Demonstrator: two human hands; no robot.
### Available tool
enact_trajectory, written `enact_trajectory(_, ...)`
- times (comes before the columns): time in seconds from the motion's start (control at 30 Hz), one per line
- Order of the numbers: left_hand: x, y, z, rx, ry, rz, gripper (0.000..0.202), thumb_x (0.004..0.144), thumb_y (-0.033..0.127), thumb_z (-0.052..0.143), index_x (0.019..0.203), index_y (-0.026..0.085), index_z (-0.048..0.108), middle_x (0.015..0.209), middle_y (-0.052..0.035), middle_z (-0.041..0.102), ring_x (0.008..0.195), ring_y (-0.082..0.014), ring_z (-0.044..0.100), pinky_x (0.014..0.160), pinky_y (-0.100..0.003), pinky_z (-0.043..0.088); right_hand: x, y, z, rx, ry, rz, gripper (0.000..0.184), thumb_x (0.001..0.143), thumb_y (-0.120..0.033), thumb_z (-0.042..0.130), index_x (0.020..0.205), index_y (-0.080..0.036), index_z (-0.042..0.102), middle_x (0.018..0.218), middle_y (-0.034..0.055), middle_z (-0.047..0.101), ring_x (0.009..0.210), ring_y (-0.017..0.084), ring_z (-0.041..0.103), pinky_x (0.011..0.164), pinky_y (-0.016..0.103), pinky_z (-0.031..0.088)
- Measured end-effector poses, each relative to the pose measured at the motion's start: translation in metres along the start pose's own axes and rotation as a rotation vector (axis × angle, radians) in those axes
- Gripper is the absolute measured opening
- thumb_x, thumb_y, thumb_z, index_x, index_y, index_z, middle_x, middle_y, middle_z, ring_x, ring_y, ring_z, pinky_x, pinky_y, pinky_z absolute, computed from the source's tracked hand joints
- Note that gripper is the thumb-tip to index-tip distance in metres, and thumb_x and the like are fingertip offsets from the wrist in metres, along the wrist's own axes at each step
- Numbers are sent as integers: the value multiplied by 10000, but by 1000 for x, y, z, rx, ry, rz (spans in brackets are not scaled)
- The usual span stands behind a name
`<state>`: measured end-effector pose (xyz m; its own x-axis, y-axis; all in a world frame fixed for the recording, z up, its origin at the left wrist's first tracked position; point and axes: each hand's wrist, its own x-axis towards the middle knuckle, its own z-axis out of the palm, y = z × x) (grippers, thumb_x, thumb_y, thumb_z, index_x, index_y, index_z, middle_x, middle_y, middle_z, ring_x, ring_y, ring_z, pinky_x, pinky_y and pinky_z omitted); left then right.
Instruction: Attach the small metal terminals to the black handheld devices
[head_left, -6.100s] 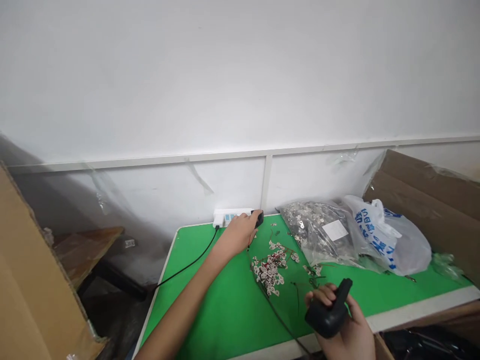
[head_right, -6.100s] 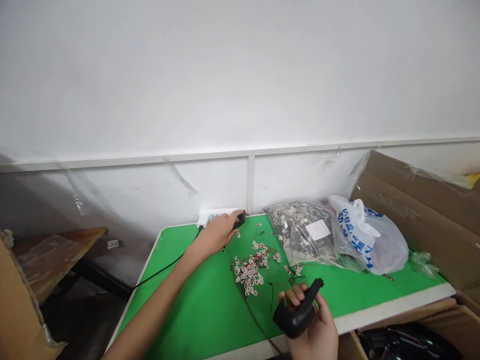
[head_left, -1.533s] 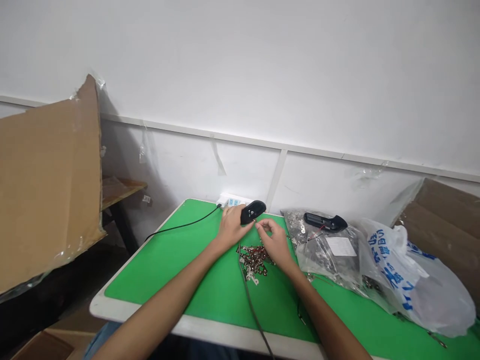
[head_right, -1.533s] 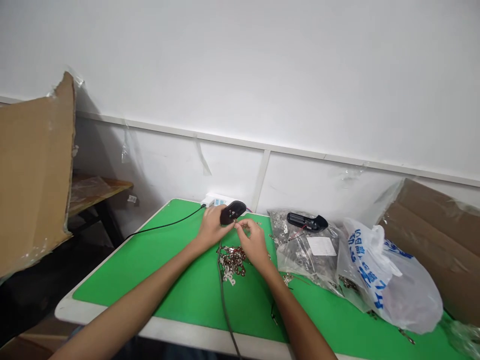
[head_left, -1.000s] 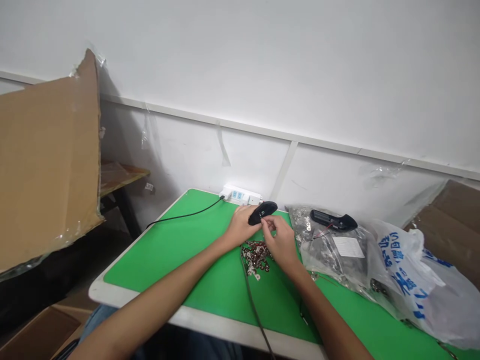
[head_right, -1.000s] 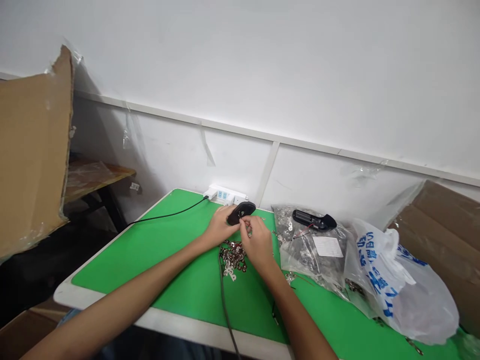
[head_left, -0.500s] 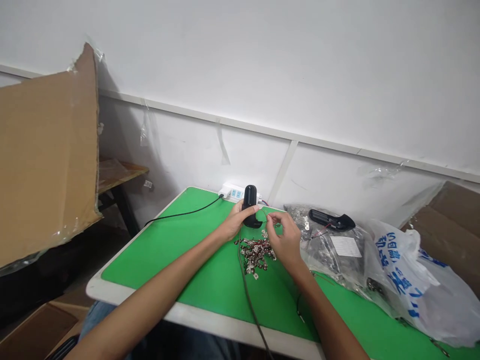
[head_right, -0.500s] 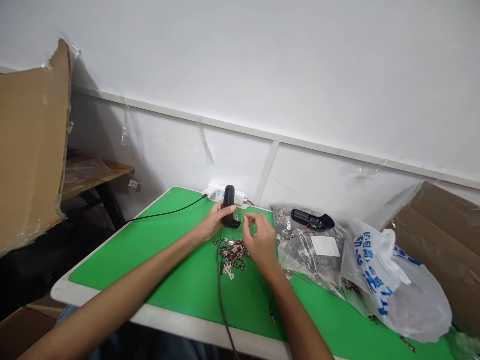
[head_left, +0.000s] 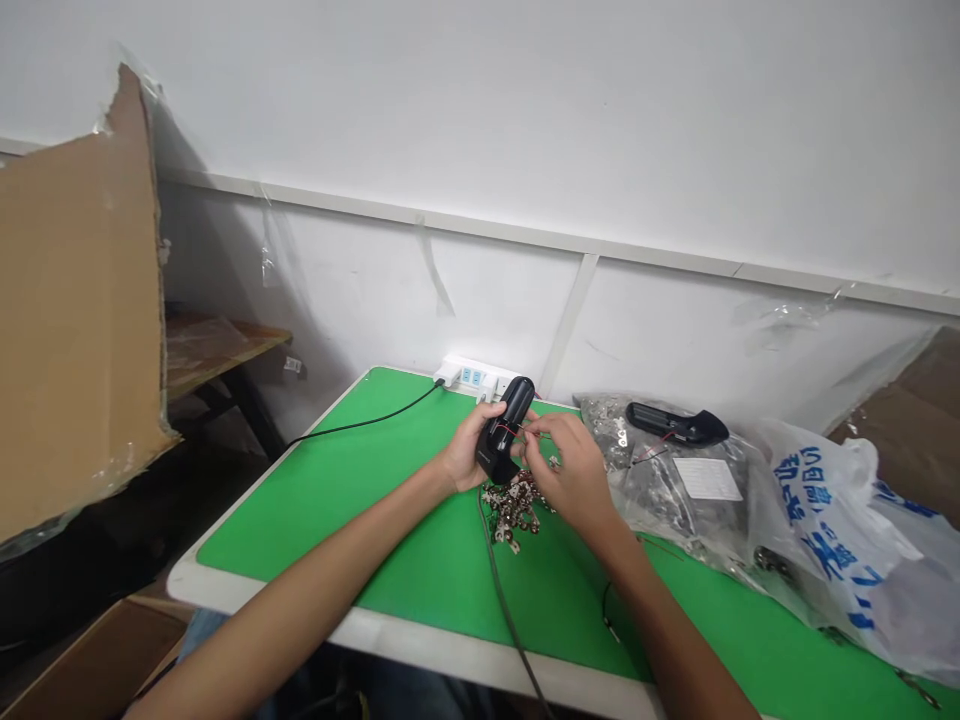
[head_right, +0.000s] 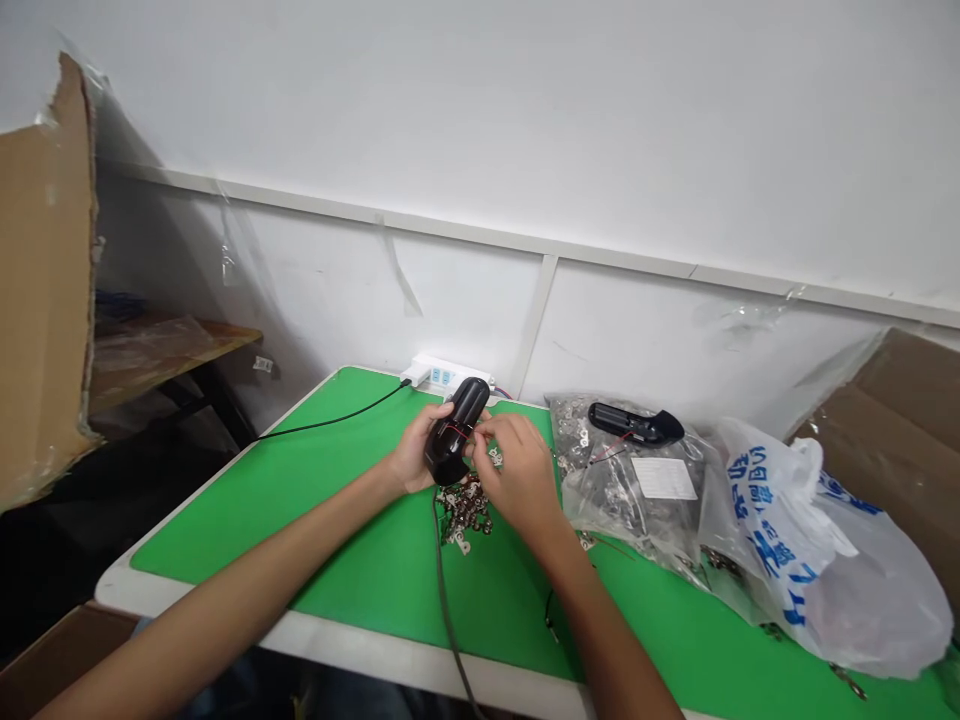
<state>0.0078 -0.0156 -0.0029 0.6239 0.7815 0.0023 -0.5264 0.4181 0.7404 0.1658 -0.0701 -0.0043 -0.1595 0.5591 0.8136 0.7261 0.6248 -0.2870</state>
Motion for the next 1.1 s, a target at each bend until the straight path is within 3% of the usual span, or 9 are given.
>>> enact_trajectory(0.3,-4,4,1,55,10,16,403,808,467,671,988,113,739,645,-33,649,554,-140,559,543,-253,467,-1,-2,0,4,-30,3,114,982,-198,538,969,-241,642,945,71,711,926,246,660,844,406,523)
enact_trajectory(0.7,11,-14,-16,165,19,87,468,767,543,721,948,112,749,673,-47,677,596,-145,598,592,-247,482,-3,2,3,8,-80,14,144,1011,-219,532,1006,-227,676,1005,95,739,995,263,685,872,421,532)
enact_trajectory(0.93,8,-14,-15,446,44,217,601,824,684,666,962,106,760,642,-40,661,595,-161,596,591,-263,481,-5,5,5,-28,-83,8,167,1032,-242,508,1031,-237,675,1028,98,752,1058,267,705,900,429,546)
enact_trajectory(1.1,6,-14,-13,495,38,238,636,843,743,614,787,118,720,600,-50,644,569,-150,597,594,-256,474,-7,5,6,-20,-81,-16,181,1045,-251,489,1011,-238,667,976,91,750,1105,261,709,882,404,551)
